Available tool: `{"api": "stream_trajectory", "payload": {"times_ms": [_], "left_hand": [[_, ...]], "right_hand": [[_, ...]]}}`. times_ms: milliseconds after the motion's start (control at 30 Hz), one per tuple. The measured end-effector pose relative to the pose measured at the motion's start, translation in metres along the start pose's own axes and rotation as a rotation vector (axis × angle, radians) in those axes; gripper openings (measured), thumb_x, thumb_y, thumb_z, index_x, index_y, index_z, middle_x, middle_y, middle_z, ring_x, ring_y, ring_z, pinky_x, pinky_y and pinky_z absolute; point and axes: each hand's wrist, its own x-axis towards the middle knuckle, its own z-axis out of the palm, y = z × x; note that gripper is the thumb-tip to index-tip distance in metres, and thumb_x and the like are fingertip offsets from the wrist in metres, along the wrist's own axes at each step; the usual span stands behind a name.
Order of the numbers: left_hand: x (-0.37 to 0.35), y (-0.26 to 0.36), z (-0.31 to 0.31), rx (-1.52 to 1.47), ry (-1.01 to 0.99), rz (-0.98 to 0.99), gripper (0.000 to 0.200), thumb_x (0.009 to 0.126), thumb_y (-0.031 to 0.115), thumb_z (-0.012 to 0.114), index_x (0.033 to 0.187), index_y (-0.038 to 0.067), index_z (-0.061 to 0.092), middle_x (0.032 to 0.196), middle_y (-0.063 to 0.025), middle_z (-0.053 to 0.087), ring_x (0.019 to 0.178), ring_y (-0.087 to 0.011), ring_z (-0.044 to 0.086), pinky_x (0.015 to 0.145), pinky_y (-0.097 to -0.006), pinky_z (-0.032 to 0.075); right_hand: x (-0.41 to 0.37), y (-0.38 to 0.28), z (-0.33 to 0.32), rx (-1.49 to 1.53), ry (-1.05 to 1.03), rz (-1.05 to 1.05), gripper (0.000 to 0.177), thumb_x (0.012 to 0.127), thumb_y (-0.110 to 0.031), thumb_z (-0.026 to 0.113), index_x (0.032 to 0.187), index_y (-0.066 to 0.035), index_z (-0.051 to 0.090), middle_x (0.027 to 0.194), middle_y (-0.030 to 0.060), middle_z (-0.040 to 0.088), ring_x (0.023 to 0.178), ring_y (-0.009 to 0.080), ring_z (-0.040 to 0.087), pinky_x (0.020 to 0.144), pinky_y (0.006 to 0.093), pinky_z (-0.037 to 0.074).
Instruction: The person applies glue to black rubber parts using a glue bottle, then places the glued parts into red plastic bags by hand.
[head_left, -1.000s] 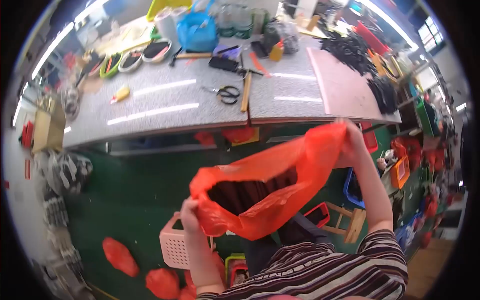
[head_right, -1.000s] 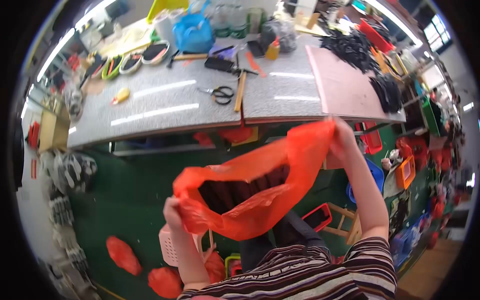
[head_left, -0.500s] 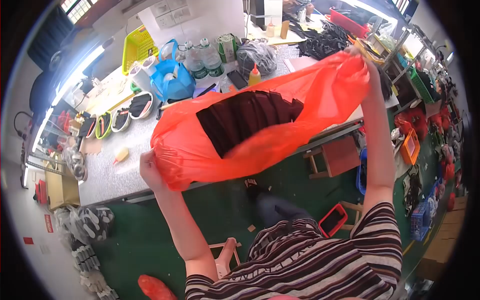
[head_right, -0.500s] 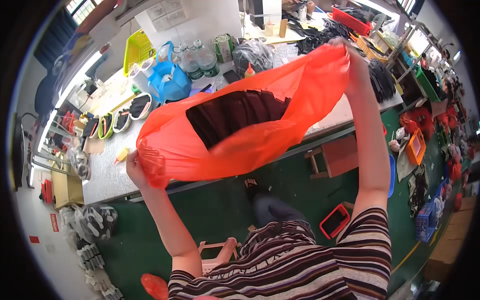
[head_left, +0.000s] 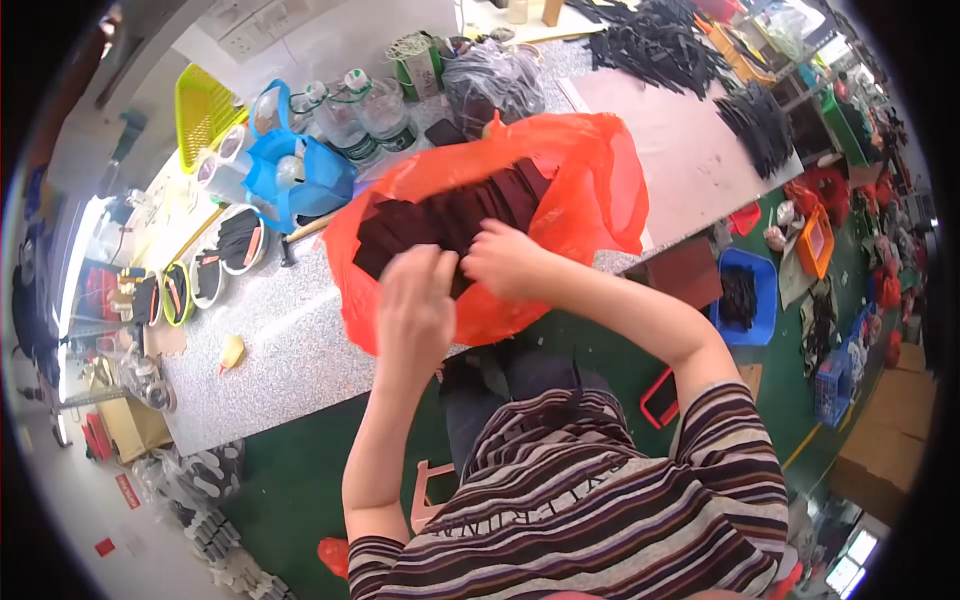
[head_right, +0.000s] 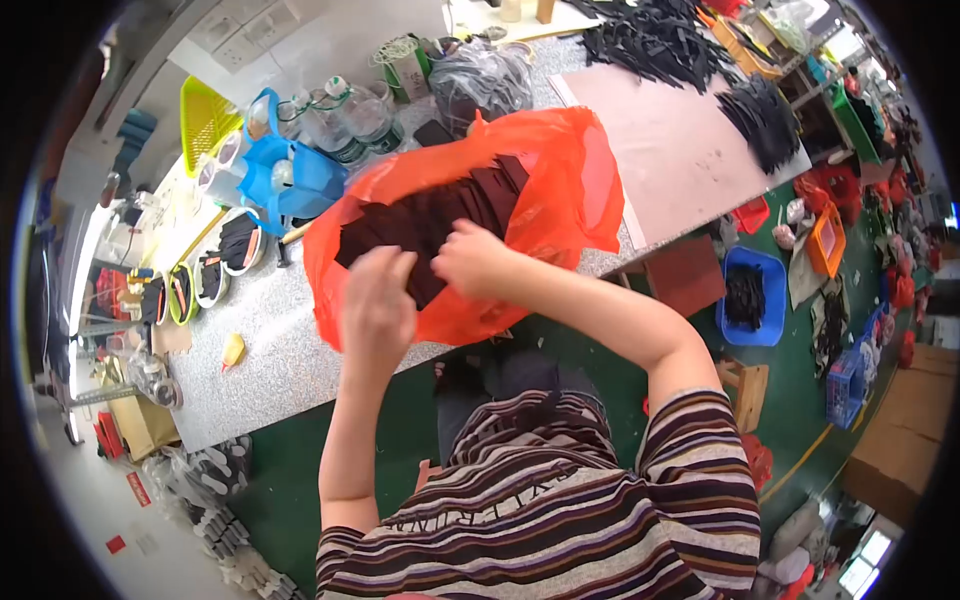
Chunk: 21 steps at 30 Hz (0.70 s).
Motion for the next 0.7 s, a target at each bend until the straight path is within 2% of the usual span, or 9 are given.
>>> {"api": "stream_trajectory", "payload": {"times_ms": [67, 133, 267, 333, 400, 467, 567, 633, 700], "left_hand": [[-0.009, -0.035, 0.059, -0.116, -0.248, -0.070, 0.047, 0.076, 0.005, 0.057, 0.123, 0.001, 0.056, 0.126, -0.0194, 0.053, 0.117, -0.0346, 0.051, 0.099, -0.0428, 0.041], [-0.004, -0.074, 0.075, 0.018, -0.292, -0.086, 0.046, 0.080, 0.004, 0.052, 0.126, -0.001, 0.054, 0.129, -0.0224, 0.051, 0.118, -0.0373, 0.051, 0.100, -0.0427, 0.042], [0.000, -0.111, 0.107, -0.230, -0.388, -0.234, 0.048, 0.080, 0.015, 0.057, 0.124, -0.004, 0.052, 0.124, -0.0250, 0.054, 0.109, -0.0404, 0.055, 0.097, -0.0449, 0.044], [0.000, -0.101, 0.138, -0.220, -0.703, -0.347, 0.054, 0.080, 0.025, 0.062, 0.123, -0.005, 0.052, 0.113, -0.0264, 0.060, 0.105, -0.0413, 0.058, 0.092, -0.0460, 0.048], [0.006, -0.080, 0.151, -0.019, -1.042, -0.390, 0.063, 0.084, 0.047, 0.061, 0.121, -0.004, 0.054, 0.103, -0.0272, 0.064, 0.103, -0.0419, 0.060, 0.088, -0.0495, 0.049], [0.012, -0.068, 0.159, -0.019, -1.226, -0.565, 0.068, 0.084, 0.054, 0.058, 0.117, -0.005, 0.057, 0.114, -0.0284, 0.060, 0.107, -0.0418, 0.059, 0.092, -0.0448, 0.048], [-0.005, -0.071, 0.185, -0.176, -0.556, -0.742, 0.069, 0.082, 0.056, 0.060, 0.110, -0.007, 0.059, 0.112, -0.0292, 0.060, 0.107, -0.0416, 0.058, 0.091, -0.0450, 0.047], [-0.028, -0.084, 0.219, -0.189, -0.550, -0.639, 0.068, 0.081, 0.055, 0.062, 0.109, -0.008, 0.059, 0.108, -0.0283, 0.059, 0.104, -0.0401, 0.058, 0.090, -0.0447, 0.047], [-0.040, -0.082, 0.239, -0.236, -0.391, -0.602, 0.067, 0.079, 0.050, 0.068, 0.110, -0.008, 0.057, 0.103, -0.0267, 0.058, 0.101, -0.0388, 0.055, 0.089, -0.0440, 0.046]], "right_hand": [[-0.034, 0.030, 0.057, -0.137, -0.316, 0.182, 0.019, 0.079, -0.023, 0.062, 0.093, -0.011, 0.068, 0.086, 0.0067, 0.068, 0.086, 0.0236, 0.065, 0.085, 0.0393, 0.049], [-0.087, 0.035, 0.067, -0.084, -0.919, 0.382, 0.030, 0.077, -0.027, 0.065, 0.103, -0.012, 0.067, 0.087, 0.0075, 0.070, 0.090, 0.0244, 0.067, 0.080, 0.0396, 0.051], [-0.177, 0.054, 0.174, 0.084, -0.719, 0.534, 0.038, 0.077, -0.029, 0.066, 0.111, -0.011, 0.065, 0.091, 0.0098, 0.070, 0.093, 0.0283, 0.067, 0.080, 0.0428, 0.052], [-0.118, 0.038, 0.063, 0.413, -0.589, 0.689, 0.043, 0.082, -0.029, 0.062, 0.119, -0.007, 0.060, 0.099, 0.0136, 0.069, 0.095, 0.0347, 0.065, 0.083, 0.0467, 0.051], [-0.085, 0.068, 0.145, 0.733, 0.045, 0.900, 0.046, 0.086, -0.028, 0.059, 0.122, 0.000, 0.054, 0.122, 0.0257, 0.056, 0.113, 0.0412, 0.053, 0.096, 0.0459, 0.044], [-0.072, 0.091, 0.145, 0.575, 0.138, 1.127, 0.056, 0.085, -0.032, 0.060, 0.128, 0.003, 0.047, 0.129, 0.0266, 0.050, 0.119, 0.0418, 0.049, 0.101, 0.0450, 0.040], [-0.080, 0.124, 0.179, 0.561, 0.336, 1.378, 0.069, 0.085, -0.041, 0.060, 0.136, 0.001, 0.040, 0.133, 0.0262, 0.048, 0.122, 0.0442, 0.046, 0.104, 0.0468, 0.037], [-0.092, 0.136, 0.193, 0.848, 0.362, 1.379, 0.074, 0.086, -0.049, 0.057, 0.139, -0.002, 0.036, 0.137, 0.0255, 0.045, 0.127, 0.0444, 0.041, 0.106, 0.0512, 0.033], [-0.080, 0.121, 0.189, 0.678, 0.364, 1.439, 0.077, 0.087, -0.057, 0.052, 0.141, -0.005, 0.036, 0.140, 0.0229, 0.043, 0.132, 0.0433, 0.034, 0.107, 0.0572, 0.026]]}}
